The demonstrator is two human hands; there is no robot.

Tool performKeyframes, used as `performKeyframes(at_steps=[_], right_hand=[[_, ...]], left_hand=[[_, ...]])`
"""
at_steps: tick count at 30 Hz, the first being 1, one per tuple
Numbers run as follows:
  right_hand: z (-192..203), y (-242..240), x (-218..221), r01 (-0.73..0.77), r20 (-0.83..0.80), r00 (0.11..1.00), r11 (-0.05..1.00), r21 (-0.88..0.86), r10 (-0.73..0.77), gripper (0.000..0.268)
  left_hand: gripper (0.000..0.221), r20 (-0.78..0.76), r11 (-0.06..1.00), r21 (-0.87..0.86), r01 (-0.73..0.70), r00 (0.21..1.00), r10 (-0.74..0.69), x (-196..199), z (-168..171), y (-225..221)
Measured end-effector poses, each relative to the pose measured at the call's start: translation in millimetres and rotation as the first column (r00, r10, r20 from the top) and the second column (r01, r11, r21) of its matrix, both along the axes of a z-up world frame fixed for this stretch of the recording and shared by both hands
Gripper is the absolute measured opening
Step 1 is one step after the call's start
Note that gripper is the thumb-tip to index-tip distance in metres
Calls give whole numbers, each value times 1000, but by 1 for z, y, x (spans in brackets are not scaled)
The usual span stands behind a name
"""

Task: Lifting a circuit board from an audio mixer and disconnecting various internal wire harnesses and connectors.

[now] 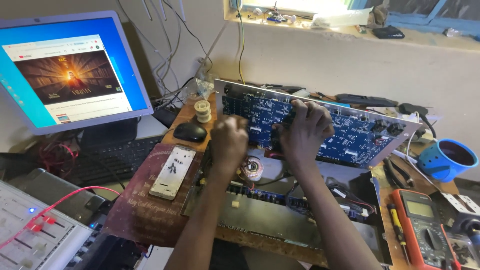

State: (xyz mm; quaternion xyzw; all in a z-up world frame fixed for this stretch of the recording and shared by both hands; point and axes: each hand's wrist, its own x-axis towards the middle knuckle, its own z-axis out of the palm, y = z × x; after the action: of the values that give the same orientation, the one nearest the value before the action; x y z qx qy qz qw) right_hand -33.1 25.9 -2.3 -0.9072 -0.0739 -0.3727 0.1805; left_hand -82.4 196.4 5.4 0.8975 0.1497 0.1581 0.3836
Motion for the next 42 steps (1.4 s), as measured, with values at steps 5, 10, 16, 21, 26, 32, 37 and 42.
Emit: performKeyframes(at_steps=[5, 10, 16, 21, 26, 32, 37, 42], right_hand=[[4, 1, -4, -17, 7, 1000, 1000, 9, 17, 91], [4, 2, -2, -20, -4, 1000, 1000, 19, 20, 93], [5, 0, -3, -56, -6, 998, 998, 17, 56, 88], [4, 4, -3, -12, -1, 1000, 999, 38, 12, 86], [4, 2, -6, -35, 4, 999, 998, 45, 35, 87], [-6, 2, 5, 1, -8, 1000, 1000, 31, -1, 87], [-6, 1, 19, -2, -3, 1000, 999, 32, 2, 85], [-22, 0, 27, -3, -15, 1000, 999, 37, 3, 81]], left_hand=[[31, -31, 999, 40, -23, 999, 24, 32, -21, 35], [28, -149, 978, 209, -3, 988, 35, 70, -49, 37], [27, -81, 909, 415, -27, 994, 67, 68, -51, 30], [20, 107, 956, 293, -12, 994, -20, 42, -37, 24], [18, 158, 957, 287, -49, 987, 3, 55, -55, 24], [13, 162, 950, 301, -81, 986, 33, 71, -68, 26], [18, 77, 970, 224, -91, 994, 76, 70, -74, 26], [18, 104, 965, 260, -15, 995, -12, 47, -71, 40]])
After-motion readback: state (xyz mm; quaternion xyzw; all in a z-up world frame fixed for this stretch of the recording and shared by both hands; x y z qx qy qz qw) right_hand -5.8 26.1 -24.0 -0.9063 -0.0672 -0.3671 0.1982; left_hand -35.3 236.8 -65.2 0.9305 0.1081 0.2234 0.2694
